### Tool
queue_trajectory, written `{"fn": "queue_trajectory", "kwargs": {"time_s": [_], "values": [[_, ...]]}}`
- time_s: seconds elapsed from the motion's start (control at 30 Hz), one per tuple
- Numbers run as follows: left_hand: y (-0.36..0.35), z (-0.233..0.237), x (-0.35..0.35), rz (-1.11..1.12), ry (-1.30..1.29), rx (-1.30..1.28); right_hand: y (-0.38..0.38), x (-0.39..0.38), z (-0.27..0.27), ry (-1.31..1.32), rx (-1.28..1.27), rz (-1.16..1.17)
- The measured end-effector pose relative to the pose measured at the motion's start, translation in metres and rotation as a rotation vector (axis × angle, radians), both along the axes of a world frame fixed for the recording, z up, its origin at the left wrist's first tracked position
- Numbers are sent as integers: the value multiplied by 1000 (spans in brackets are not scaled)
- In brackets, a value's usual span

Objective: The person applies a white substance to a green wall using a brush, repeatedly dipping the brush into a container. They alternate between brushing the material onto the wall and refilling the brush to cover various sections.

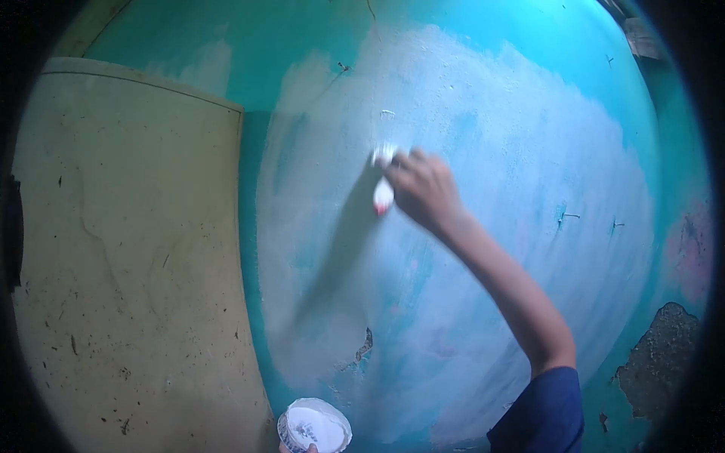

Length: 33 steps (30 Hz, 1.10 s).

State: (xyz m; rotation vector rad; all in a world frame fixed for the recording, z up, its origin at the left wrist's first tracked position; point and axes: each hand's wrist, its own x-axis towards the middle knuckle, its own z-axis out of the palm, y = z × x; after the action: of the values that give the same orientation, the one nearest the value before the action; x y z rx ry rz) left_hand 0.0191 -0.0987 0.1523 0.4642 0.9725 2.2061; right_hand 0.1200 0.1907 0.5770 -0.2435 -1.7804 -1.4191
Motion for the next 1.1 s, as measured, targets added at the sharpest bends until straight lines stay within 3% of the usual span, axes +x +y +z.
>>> {"fn": "queue_trajectory", "kwargs": {"time_s": [0.03,0.1,0.2,0.23,0.37,0.47,0.53,0.67,0.73,0.77,0.83,0.9,0.93,0.97,1.03,1.1], "values": [[1,-5,-2,-9,-42,52,-8,0,-25,-44,-102,-64],[-1,-3,-5,-9,-9,38,-27,-4,-57,-80,-255,17],[1,-8,-7,-8,-6,47,-17,-2,-37,-24,-575,100],[2,-11,-7,-9,-38,63,-21,1,-13,12,-490,309],[6,-16,-6,-28,-50,100,-9,-14,100,257,-317,240],[10,-22,-9,-61,14,132,-3,-22,111,288,-33,148],[18,-37,-9,11,93,170,-5,-22,68,154,-21,39],[9,-24,-13,-40,-27,91,-18,-17,-81,-163,-42,54],[5,-21,-14,-23,17,65,-33,-14,-133,-267,-285,35],[6,-23,-14,-22,15,67,-36,-10,-132,-281,-425,48],[8,-30,-14,-16,-67,54,-38,-9,-105,-226,-659,55],[13,-38,-14,17,-13,62,-8,-8,-45,-60,-795,127],[15,-41,-14,49,39,63,4,0,-4,84,-792,82],[17,-42,-13,53,41,71,0,-4,40,54,-774,210],[19,-41,-11,125,106,164,-8,-11,116,260,-614,31],[15,-32,-11,76,49,144,-3,-19,166,409,-413,84]]}}
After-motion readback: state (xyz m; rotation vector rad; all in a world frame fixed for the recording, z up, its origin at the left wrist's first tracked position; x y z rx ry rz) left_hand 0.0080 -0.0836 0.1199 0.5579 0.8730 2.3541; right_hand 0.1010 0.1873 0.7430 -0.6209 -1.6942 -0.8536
